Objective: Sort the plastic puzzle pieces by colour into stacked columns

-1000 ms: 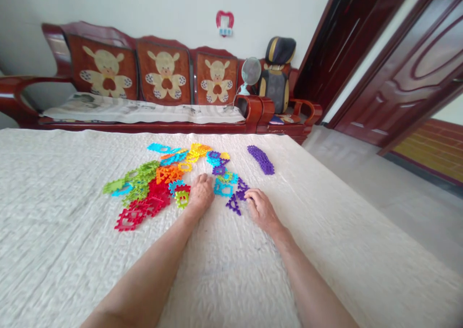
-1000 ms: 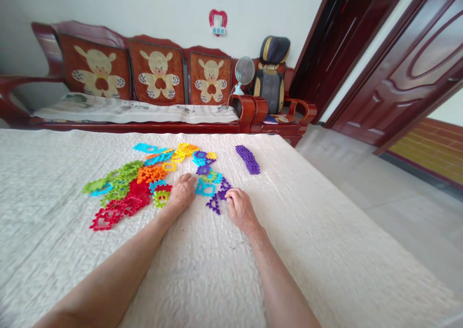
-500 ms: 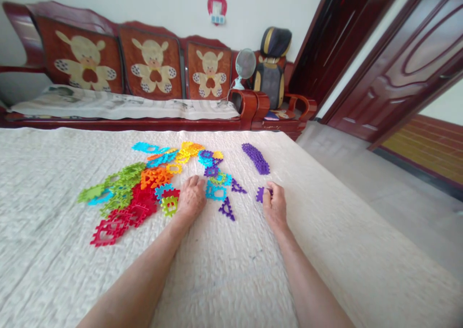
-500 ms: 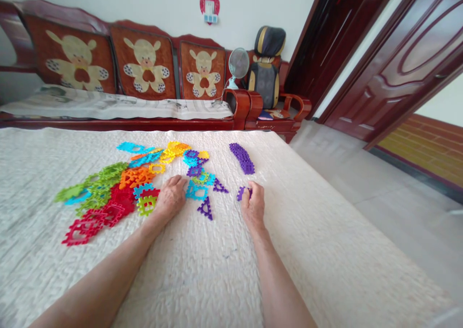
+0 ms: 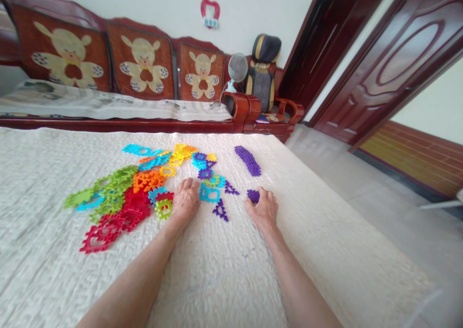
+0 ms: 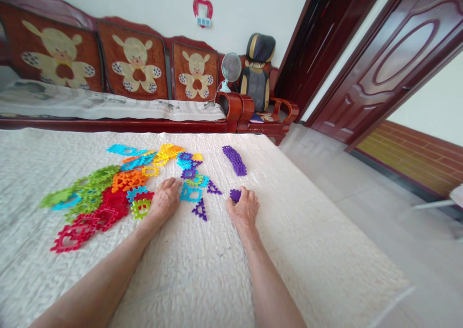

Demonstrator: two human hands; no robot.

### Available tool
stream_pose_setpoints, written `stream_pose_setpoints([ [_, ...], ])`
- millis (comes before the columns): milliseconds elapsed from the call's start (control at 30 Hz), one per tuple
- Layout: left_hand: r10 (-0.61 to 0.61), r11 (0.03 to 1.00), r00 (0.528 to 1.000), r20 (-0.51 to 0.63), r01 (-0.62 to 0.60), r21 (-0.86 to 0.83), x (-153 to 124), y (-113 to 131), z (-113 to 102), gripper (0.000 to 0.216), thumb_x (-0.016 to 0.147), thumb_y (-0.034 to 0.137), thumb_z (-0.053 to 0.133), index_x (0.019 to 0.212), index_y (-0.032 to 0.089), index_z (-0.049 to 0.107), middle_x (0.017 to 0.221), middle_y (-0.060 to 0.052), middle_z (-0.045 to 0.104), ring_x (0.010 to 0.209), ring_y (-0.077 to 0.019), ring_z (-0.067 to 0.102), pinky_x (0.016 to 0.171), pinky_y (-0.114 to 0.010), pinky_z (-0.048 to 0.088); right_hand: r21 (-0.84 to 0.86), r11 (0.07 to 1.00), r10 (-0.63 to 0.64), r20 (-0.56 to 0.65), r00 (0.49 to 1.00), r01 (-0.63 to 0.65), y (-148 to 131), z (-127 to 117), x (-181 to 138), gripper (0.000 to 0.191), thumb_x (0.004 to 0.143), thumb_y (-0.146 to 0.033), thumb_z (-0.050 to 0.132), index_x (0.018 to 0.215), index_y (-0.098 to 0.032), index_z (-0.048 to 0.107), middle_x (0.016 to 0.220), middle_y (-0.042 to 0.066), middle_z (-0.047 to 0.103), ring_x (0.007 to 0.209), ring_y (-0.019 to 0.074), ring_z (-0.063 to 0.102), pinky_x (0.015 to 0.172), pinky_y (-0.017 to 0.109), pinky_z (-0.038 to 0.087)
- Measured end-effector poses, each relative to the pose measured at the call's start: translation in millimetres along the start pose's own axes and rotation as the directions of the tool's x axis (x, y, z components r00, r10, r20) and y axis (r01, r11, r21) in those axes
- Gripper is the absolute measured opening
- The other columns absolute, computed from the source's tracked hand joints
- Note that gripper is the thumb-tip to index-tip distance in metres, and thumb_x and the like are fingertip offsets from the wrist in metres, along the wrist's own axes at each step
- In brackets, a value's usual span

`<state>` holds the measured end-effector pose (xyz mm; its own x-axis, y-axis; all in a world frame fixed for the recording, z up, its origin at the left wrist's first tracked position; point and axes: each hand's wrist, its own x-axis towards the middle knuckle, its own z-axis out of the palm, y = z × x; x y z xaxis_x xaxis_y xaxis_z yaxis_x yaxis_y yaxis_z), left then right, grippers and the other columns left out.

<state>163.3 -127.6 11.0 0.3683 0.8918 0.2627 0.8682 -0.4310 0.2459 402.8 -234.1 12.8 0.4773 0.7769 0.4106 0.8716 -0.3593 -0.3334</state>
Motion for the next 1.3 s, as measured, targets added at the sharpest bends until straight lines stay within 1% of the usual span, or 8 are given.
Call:
stream_pose_setpoints([
  [167, -0.010, 1.000, 1.000, 0.003, 0.010, -0.002, 0.4, 0.2, 0.5, 0.038, 0.086, 0.010, 0.039, 0.115, 0.015, 0.063, 0.127, -0.013, 0.056, 0.123, -0.0251, 0.047, 0.103, -0.037, 0.040, 0.257, 0.962, -0.068, -0.101, 0.993, 0.092, 8.6, 11.1, 4.8, 0.057, 0.073, -0.032, 0.058, 0.125, -0.013, 0.048, 0.112, 0.015, 0.055, 0.106, 0.0280, 0.053, 0.093, 0.044, 0.045],
  [367, -0.012, 1.000, 1.000, 0.011, 0.012, -0.018, 0.4, 1.2, 0.8, 0.038, 0.088, 0.011, 0.038, 0.117, 0.015, 0.063, 0.128, -0.014, 0.055, 0.124, -0.0261, 0.046, 0.102, -0.039, 0.040, 0.349, 0.935, -0.017, -0.146, 0.989, 0.068, 12.0, 17.8, 2.7, 0.060, 0.070, -0.027, 0.057, 0.128, -0.016, 0.046, 0.114, 0.013, 0.053, 0.105, 0.0256, 0.055, 0.094, 0.044, 0.046],
  [467, -0.011, 1.000, 1.000, 0.010, 0.011, -0.029, 0.2, 1.3, 1.0, 0.038, 0.088, 0.011, 0.038, 0.117, 0.015, 0.063, 0.128, -0.014, 0.055, 0.124, -0.0256, 0.046, 0.102, -0.039, 0.039, 0.392, 0.919, 0.023, -0.187, 0.982, 0.053, 10.6, 19.6, 9.5, 0.061, 0.069, -0.027, 0.056, 0.128, -0.017, 0.045, 0.114, 0.012, 0.053, 0.103, 0.0244, 0.055, 0.094, 0.044, 0.046],
  [633, -0.019, 0.999, 1.000, -0.010, 0.018, -0.040, -0.2, -0.6, 5.8, 0.037, 0.089, 0.012, 0.038, 0.116, 0.016, 0.062, 0.129, -0.013, 0.054, 0.124, -0.0247, 0.045, 0.104, -0.038, 0.037, 0.401, 0.915, 0.041, -0.227, 0.973, 0.055, 9.5, 29.1, 54.2, 0.062, 0.067, -0.027, 0.056, 0.126, -0.014, 0.046, 0.113, 0.013, 0.052, 0.106, 0.0246, 0.053, 0.097, 0.042, 0.044],
  [733, -0.008, 1.000, 1.000, -0.014, 0.007, -0.028, -0.4, -1.5, 8.9, 0.038, 0.089, 0.012, 0.037, 0.117, 0.015, 0.062, 0.131, -0.014, 0.053, 0.125, -0.0261, 0.044, 0.104, -0.039, 0.037, 0.378, 0.925, 0.062, -0.216, 0.974, 0.025, 12.5, 39.7, 83.7, 0.062, 0.066, -0.028, 0.055, 0.126, -0.012, 0.045, 0.117, 0.015, 0.050, 0.110, 0.0247, 0.050, 0.100, 0.041, 0.041],
  [833, -0.009, 1.000, 1.000, -0.022, 0.009, -0.008, -0.7, -0.9, 9.5, 0.038, 0.089, 0.012, 0.037, 0.117, 0.016, 0.062, 0.130, -0.014, 0.054, 0.125, -0.0265, 0.043, 0.103, -0.040, 0.038, 0.359, 0.933, 0.070, -0.201, 0.977, 0.007, 18.8, 50.5, 100.2, 0.061, 0.066, -0.027, 0.054, 0.125, -0.013, 0.046, 0.119, 0.014, 0.051, 0.112, 0.0242, 0.050, 0.101, 0.042, 0.040],
  [1100, -0.007, 1.000, 1.000, -0.022, 0.007, 0.010, -1.3, -0.4, 7.7, 0.039, 0.089, 0.011, 0.038, 0.119, 0.017, 0.062, 0.129, -0.012, 0.054, 0.126, -0.0258, 0.043, 0.103, -0.038, 0.038, 0.394, 0.919, 0.086, -0.157, 0.984, -0.018, 29.1, 59.3, 104.4, 0.063, 0.065, -0.027, 0.056, 0.126, -0.012, 0.047, 0.117, 0.014, 0.052, 0.109, 0.0245, 0.052, 0.100, 0.041, 0.041],
  [1300, 0.000, 1.000, 1.000, -0.027, -0.001, -0.010, -0.7, -1.6, 8.8, 0.038, 0.087, 0.011, 0.040, 0.117, 0.017, 0.062, 0.127, -0.013, 0.056, 0.124, -0.0263, 0.044, 0.102, -0.040, 0.040, 0.342, 0.938, 0.102, -0.115, 0.988, -0.057, 25.5, 58.5, 104.6, 0.063, 0.066, -0.026, 0.055, 0.126, -0.011, 0.047, 0.118, 0.015, 0.052, 0.111, 0.0257, 0.052, 0.101, 0.040, 0.041],
])
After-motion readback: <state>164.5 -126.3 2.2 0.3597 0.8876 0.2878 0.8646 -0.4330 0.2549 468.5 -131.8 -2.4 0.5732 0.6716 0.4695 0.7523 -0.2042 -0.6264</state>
